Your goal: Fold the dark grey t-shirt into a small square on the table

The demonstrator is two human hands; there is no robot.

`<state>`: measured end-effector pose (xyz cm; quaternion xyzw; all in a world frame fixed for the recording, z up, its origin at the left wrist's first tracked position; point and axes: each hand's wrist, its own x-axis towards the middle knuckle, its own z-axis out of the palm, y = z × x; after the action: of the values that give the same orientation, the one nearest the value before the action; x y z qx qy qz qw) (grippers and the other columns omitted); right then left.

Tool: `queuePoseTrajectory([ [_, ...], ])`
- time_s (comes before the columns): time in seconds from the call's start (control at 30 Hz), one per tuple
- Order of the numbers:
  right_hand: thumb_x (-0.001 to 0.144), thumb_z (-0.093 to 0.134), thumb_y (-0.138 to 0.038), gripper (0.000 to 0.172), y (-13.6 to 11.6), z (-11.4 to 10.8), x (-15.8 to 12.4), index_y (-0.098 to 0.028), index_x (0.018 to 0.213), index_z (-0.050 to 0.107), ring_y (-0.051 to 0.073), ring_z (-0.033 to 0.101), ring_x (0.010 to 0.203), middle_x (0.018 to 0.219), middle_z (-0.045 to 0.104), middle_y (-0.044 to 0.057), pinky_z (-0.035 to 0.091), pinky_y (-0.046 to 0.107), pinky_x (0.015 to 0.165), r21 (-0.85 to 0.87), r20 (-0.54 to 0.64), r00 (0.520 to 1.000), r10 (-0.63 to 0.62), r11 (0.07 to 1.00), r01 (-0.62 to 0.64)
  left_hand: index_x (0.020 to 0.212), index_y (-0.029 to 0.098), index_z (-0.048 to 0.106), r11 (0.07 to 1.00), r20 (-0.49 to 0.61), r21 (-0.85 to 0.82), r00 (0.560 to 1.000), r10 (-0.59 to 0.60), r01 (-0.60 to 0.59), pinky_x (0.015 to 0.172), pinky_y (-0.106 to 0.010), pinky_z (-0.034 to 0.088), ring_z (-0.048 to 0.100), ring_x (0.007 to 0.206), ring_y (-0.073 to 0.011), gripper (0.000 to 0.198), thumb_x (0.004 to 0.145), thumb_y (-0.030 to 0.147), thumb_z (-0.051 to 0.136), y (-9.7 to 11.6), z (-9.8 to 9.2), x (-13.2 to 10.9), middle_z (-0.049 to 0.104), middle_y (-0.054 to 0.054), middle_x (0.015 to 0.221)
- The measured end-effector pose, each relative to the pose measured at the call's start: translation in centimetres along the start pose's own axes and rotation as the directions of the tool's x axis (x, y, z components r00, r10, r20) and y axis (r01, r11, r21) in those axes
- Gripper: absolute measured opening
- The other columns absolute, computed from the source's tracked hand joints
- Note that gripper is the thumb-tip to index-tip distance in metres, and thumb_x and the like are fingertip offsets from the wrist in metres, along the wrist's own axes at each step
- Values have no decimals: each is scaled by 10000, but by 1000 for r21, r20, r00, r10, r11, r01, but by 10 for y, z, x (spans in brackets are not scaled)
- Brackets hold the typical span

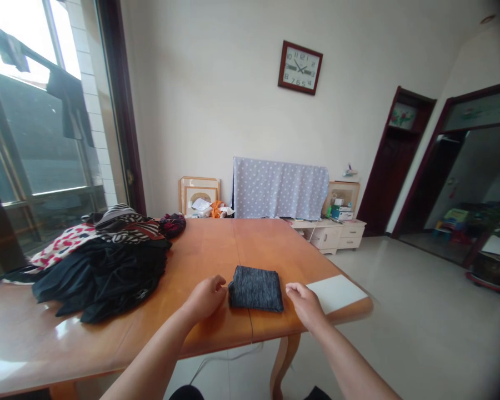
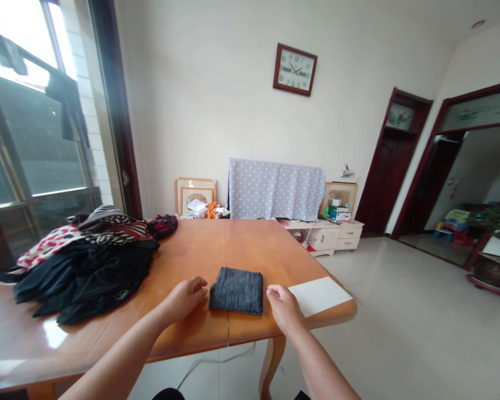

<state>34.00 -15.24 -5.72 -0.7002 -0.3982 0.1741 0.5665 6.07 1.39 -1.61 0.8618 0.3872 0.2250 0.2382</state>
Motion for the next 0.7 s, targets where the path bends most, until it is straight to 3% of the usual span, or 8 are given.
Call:
queuePoseTrajectory([
  [0.17,787,622,-415,240,1,1,-5,-253,918,740,264,656,999,1019,741,46,465,376,953,20,-30,999,-25,999,26,1159,206,622,999,-4,-28,999,46,-46,787,-310,487,662,897,-210,431,845,495,564,15,12,-9,678,-78,1059],
  [0.27,773,634,-417,254,1,1,-5,-249,936,733,262,656,1010,1040,738,49,466,369,954,45,-27,999,-18,999,19,1246,229,564,996,-17,44,997,73,-72,779,-302,482,648,892,-197,524,771,434,650,21,17,-15,599,-86,1189],
  [0.43,788,611,-434,300,-3,-1,-3,-227,980,712,259,645,1060,1077,731,60,456,359,963,68,-16,1000,10,998,-9,1280,272,506,983,-11,169,998,68,-65,753,-291,445,634,935,-202,563,735,327,638,30,20,-24,535,-76,1267],
  [0.57,804,586,-444,325,-12,-3,-2,-208,995,704,255,641,1054,1071,730,64,467,340,917,90,-2,999,43,995,-42,1229,258,510,983,-58,181,998,-22,32,782,-304,427,620,1012,-235,507,768,440,618,36,22,-25,560,-84,1234],
  [0.7,808,571,-456,338,-13,-3,2,-200,984,703,243,655,948,977,736,54,482,322,822,66,8,997,71,995,-71,1024,235,565,962,-108,98,964,-243,253,726,-338,410,630,987,-291,530,826,711,439,37,18,-18,642,-105,1118],
])
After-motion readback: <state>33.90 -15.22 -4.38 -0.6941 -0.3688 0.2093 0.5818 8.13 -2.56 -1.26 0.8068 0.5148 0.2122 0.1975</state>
